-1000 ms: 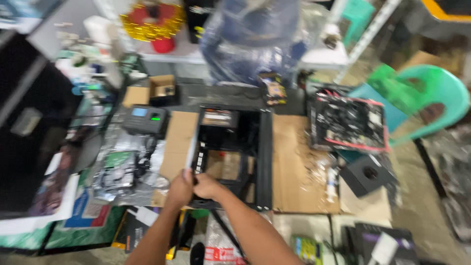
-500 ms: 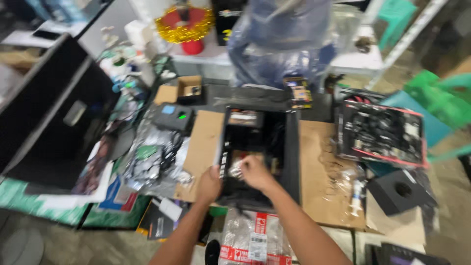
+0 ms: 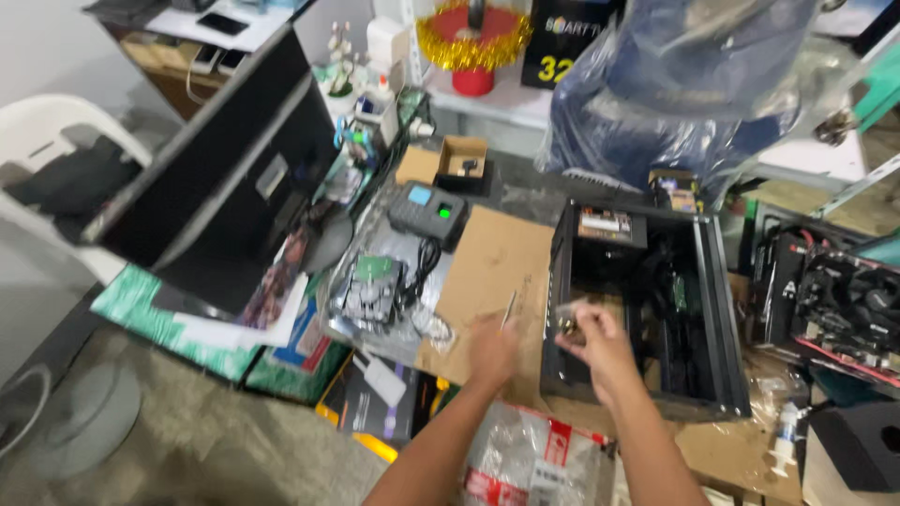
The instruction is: The person uses a screwdriver to unscrew and remove a motherboard from a desktop computer case on the workbench. They then open the case, remove a drive caddy and other internal parts, handle small screws and components, and set parts aside on the bench.
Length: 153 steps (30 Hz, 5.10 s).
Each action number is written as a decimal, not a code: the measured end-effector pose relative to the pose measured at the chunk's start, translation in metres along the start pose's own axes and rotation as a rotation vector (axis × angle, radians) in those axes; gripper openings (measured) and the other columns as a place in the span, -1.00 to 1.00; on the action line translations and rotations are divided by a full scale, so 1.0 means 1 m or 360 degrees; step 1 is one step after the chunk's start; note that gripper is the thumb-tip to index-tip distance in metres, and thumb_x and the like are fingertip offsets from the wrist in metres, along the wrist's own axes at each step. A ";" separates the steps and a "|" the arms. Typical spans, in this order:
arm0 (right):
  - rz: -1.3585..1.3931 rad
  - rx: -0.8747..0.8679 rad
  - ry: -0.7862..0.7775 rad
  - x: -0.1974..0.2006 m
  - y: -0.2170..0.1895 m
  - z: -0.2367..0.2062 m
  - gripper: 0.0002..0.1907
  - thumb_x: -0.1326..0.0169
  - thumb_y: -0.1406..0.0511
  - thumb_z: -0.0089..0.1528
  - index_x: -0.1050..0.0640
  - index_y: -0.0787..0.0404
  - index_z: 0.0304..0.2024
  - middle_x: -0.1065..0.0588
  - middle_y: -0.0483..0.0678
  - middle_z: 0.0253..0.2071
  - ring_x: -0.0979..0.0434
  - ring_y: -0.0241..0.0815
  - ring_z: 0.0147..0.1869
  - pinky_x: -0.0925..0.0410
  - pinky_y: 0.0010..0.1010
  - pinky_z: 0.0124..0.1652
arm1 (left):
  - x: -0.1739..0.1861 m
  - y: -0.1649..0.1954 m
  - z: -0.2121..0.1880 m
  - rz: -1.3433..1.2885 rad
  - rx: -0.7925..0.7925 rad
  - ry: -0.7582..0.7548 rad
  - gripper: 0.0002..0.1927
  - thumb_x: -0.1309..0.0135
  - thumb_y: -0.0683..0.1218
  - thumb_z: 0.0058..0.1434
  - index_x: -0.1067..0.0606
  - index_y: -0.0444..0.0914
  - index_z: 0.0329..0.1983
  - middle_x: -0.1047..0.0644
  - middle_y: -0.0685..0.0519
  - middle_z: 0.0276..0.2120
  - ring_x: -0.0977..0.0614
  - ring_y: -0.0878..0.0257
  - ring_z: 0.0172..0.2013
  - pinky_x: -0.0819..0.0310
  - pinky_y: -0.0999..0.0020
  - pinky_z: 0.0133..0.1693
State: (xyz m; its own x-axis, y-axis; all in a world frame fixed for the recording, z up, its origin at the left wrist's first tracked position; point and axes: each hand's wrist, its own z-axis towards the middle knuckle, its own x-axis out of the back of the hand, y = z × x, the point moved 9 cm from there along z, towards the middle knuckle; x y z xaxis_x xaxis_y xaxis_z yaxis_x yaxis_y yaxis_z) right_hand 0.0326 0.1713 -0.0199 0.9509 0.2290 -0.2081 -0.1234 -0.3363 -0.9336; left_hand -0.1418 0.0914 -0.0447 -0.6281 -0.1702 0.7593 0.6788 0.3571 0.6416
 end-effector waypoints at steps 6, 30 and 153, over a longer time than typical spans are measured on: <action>-0.0146 -0.0152 -0.0024 -0.059 0.049 0.017 -0.75 -0.02 0.23 0.36 -0.51 0.27 -0.04 -0.55 0.04 -0.19 -0.63 -0.16 -0.20 -0.52 -0.29 -0.11 | 0.007 -0.042 -0.005 0.0310 -0.0165 -0.0250 -0.57 0.03 0.02 0.31 -0.46 -0.20 0.21 -0.36 -0.20 0.22 -0.36 -0.17 0.22 -0.24 -0.08 0.22; -0.0258 -0.0398 0.0108 -0.106 0.129 0.033 -0.78 -0.09 0.31 0.33 -0.52 0.28 -0.02 -0.51 -0.02 -0.12 -0.55 -0.18 -0.06 -0.50 -0.30 -0.02 | 0.081 -0.171 -0.019 0.0522 -0.0689 -0.0349 -0.65 -0.07 -0.19 0.19 -0.46 -0.26 0.07 -0.37 -0.18 0.19 -0.33 -0.10 0.29 -0.19 0.00 0.27; 0.0908 -0.0642 0.0116 -0.139 0.162 0.051 -0.64 0.09 -0.02 0.44 -0.53 0.06 -0.14 -0.48 -0.25 -0.33 -0.48 -0.35 -0.29 -0.42 -0.50 -0.28 | 0.047 -0.052 0.089 -0.0497 -0.0445 -0.0612 -0.75 -0.35 -0.22 -0.06 -0.56 -0.35 -0.31 -0.64 -0.16 -0.41 -0.73 0.04 -0.34 -0.58 0.22 -0.25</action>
State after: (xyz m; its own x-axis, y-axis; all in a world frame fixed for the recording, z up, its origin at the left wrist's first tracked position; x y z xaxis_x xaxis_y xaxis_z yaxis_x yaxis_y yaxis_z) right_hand -0.1338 0.1314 -0.1574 0.7874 -0.1411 -0.6001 -0.5071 -0.7018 -0.5003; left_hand -0.2400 0.1471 -0.0521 -0.8731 0.1368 0.4679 0.4804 0.0780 0.8736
